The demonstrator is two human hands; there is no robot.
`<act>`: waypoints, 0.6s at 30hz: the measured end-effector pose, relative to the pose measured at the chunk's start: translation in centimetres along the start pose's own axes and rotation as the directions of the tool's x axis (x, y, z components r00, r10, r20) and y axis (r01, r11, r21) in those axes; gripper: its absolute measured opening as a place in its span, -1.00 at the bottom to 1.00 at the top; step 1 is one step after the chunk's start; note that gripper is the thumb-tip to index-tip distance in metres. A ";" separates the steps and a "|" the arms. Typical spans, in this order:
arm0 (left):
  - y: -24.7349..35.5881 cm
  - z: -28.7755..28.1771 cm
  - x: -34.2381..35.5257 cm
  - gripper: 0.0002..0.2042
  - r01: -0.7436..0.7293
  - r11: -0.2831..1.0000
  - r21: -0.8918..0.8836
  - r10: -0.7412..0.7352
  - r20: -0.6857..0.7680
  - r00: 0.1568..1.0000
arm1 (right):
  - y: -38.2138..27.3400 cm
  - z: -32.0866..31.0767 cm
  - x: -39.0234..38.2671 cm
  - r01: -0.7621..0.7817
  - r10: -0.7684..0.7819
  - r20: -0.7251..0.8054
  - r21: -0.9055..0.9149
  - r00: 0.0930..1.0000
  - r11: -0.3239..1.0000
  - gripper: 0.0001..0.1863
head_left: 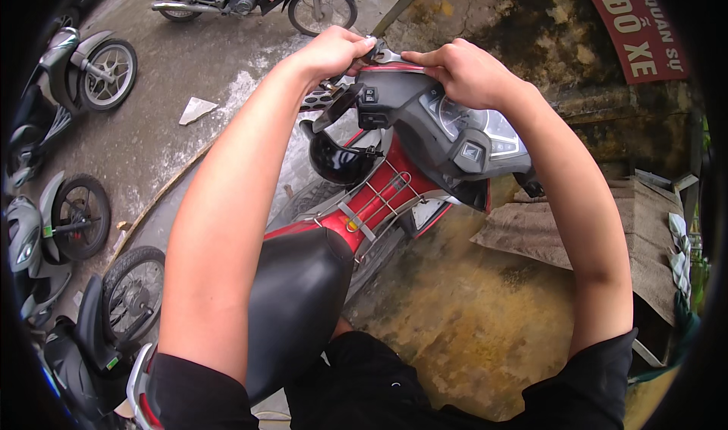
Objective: The person uses a wrench to tighten or loosen bolts on a motorcycle handlebar and near the rear seat, then selects a different wrench from a red tool cart before returning to the motorcycle.
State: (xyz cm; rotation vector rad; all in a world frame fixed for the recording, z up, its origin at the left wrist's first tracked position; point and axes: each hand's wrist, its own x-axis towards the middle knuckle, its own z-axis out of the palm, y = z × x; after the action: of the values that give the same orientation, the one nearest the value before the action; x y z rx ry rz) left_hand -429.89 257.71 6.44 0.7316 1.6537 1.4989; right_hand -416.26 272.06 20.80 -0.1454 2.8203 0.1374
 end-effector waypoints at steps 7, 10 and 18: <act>-0.6 0.1 -0.5 -0.64 -0.069 0.996 -0.047 0.069 -0.003 0.998 | -0.5 -0.8 0.2 0.060 -0.058 0.017 -0.164 0.998 0.985 -0.56; -0.3 0.5 -0.9 -0.64 -0.075 0.993 -0.093 0.074 -0.015 0.997 | -0.1 -0.9 0.6 0.072 -0.062 0.049 -0.243 0.997 0.967 -0.57; -0.5 0.5 -0.8 -0.61 -0.106 0.991 -0.080 0.103 -0.033 0.994 | 2.4 -0.6 2.0 0.176 -0.174 0.024 -0.080 0.984 0.981 -0.58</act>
State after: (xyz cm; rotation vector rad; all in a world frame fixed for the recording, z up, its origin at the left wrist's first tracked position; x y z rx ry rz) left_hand -429.03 257.20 6.10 0.7652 1.5865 1.6477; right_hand -418.60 274.21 20.91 -0.4079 2.7697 0.2127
